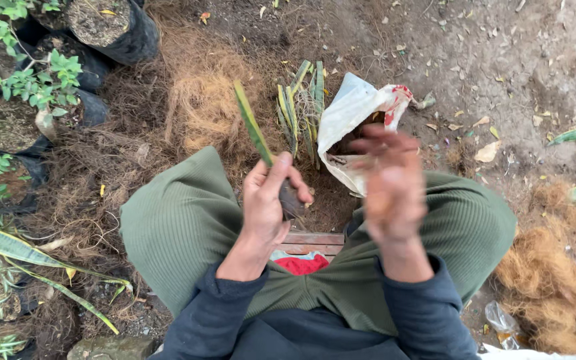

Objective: The person sits cross-legged and wraps a small plant cutting with a single leaf in a piece of coconut coir. They repeatedly adjust the coir around the base of the cutting, securing it by hand. The wrapped cutting is held in the hands; the final placement is not shown.

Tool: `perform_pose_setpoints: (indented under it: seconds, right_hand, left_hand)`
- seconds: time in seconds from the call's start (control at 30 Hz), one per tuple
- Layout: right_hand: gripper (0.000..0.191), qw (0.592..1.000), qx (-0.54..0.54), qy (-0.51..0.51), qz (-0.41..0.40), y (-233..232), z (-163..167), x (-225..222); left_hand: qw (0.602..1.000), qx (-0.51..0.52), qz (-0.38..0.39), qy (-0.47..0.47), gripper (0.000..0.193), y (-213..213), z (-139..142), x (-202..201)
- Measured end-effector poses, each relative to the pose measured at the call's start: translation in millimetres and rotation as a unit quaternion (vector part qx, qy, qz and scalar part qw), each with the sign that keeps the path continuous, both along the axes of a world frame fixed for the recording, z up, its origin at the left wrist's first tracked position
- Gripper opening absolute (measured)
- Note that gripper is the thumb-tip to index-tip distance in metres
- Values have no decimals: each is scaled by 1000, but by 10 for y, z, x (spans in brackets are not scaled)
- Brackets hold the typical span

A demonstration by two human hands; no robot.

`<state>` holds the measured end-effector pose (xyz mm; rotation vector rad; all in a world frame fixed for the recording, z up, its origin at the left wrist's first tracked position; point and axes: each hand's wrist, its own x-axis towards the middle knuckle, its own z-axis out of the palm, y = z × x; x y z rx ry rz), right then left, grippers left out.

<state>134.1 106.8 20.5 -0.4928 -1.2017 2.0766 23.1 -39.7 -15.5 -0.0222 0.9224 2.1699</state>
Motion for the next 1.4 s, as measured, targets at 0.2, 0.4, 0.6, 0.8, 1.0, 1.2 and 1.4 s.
perform_pose_setpoints:
  seconds: [0.2,0.4,0.6,0.8,1.0,1.2,1.4]
  right_hand:
    - [27,941,-202,17,-271,762,137,12]
    - [21,926,-230,-77,-288,1235,-669,-611]
    - [27,886,-99,-436,-120,867,-1326,-720]
    - [38,750,357,-556,-31,619,-1448,-654]
    - [45,620,524,-568,135,663,-1572,-882]
    - [62,586,607,-529,93,873,-1967,-1081]
    - [71,607,608,-510,36,999,-2226,-1020]
  left_hand:
    - [1000,-10,3,-25,30,70,-77,-28]
    - [995,-83,-53,-6,31,40,-144,-79]
    - [993,-96,-71,23,26,-39,-256,-125]
    - [992,-122,-23,15,22,-149,-397,-125]
    - [989,-140,-35,14,21,-184,-420,-75]
    - [989,-142,-33,12,19,-254,-350,-5]
    - [983,-180,-28,1,20,-287,-259,-7]
